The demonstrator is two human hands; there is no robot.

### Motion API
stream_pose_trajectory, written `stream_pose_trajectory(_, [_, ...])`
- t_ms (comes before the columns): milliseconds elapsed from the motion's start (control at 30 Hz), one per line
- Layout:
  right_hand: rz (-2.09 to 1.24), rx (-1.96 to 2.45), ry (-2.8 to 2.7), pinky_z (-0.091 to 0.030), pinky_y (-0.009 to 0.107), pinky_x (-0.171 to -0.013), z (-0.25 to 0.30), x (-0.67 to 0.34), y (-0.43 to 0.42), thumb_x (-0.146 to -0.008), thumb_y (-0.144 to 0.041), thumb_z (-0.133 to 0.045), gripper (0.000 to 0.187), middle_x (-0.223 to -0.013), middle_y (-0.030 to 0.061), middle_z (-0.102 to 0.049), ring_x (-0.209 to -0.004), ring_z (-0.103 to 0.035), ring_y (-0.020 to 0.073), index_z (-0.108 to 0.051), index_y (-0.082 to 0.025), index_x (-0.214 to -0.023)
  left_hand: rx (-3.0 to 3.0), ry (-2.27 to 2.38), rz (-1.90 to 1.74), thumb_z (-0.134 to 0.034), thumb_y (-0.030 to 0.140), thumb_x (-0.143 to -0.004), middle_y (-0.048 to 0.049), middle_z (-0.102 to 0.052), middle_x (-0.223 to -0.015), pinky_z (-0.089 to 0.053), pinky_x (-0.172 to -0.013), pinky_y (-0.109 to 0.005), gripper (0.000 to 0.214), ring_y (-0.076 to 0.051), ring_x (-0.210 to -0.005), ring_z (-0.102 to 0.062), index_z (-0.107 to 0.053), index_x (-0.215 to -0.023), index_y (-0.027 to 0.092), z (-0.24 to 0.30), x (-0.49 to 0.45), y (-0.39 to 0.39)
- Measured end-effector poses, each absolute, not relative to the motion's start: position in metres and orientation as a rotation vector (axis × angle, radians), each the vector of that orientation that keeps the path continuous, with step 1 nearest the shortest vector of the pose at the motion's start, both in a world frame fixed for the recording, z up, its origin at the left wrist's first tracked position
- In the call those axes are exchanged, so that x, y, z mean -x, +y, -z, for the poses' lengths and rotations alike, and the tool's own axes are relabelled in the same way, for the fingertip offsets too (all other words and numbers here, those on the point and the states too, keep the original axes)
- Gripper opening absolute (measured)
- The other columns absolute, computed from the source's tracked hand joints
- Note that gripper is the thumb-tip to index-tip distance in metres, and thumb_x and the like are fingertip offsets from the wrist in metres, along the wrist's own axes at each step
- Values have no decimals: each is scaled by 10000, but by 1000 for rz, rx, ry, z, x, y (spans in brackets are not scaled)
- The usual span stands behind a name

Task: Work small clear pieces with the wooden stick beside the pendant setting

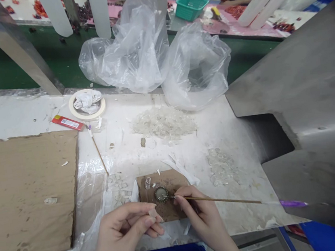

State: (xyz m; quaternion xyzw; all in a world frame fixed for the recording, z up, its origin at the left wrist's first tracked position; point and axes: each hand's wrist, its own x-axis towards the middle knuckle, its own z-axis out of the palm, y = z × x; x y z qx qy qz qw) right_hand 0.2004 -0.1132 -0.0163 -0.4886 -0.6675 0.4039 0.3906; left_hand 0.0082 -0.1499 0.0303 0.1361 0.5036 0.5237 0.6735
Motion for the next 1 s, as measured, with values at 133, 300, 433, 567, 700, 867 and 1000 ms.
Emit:
stream_pose_trajectory(133, [-1061,1243,-1533,-485,214,-520,7,-196,-113,-998,-188,-599,198,-679,3,-659,-561,-588,131,-670,-202,-813,-334,1109,-1160,-964,431,-702,-3,-809,-685,-598,-582,-94,239,-115,-583,-755,-860,-799,239,-29,-8,-150])
stream_pose_trajectory(300, [-1087,1067,-1331,-473,233,-543,-20,-179,-125,-1069,-277,-490,215,-664,-16,-584,-610,-552,141,-623,-250,-902,-315,1126,-1174,-961,462,-693,9,-793,-666,-598,-567,-108,261,-113,-558,-738,-864,-798,244,-37,-15,-150])
stream_pose_trajectory(433, [-1143,918,-1334,-482,288,-588,-32,-173,-132,-1050,-215,-514,160,-728,14,-610,-673,-599,163,-667,-236,-1011,-321,1136,-1188,-970,464,-675,7,-786,-646,-605,-559,-126,268,-127,-544,-736,-863,-781,242,-42,-17,-150])
stream_pose_trajectory(567, [-1186,901,-1413,-495,317,-598,-32,-176,-131,-1044,-185,-511,171,-777,49,-674,-733,-668,201,-673,-239,-1030,-324,1137,-1181,-972,470,-670,20,-785,-634,-593,-567,-100,262,-110,-546,-736,-866,-783,259,-43,-17,-150])
stream_pose_trajectory(700, [-1189,915,-1442,-503,324,-610,-32,-177,-131,-1052,-197,-495,182,-769,48,-666,-735,-671,205,-669,-240,-1029,-313,1135,-1153,-974,476,-664,21,-781,-611,-588,-571,-89,268,-101,-535,-730,-867,-782,260,-43,-17,-152])
stream_pose_trajectory(867, [-1184,911,-1470,-475,290,-587,-33,-176,-131,-1055,-194,-493,177,-756,29,-646,-709,-644,174,-659,-240,-1015,-294,1141,-1159,-977,474,-661,18,-781,-623,-590,-566,-89,275,-100,-534,-729,-867,-783,254,-45,-17,-153])
stream_pose_trajectory(1000, [-1176,940,-1489,-464,304,-588,-32,-178,-133,-1051,-200,-492,176,-788,56,-672,-703,-636,184,-656,-233,-994,-320,1154,-1190,-972,474,-674,26,-778,-640,-593,-572,-89,261,-95,-542,-731,-865,-777,259,-46,-18,-153])
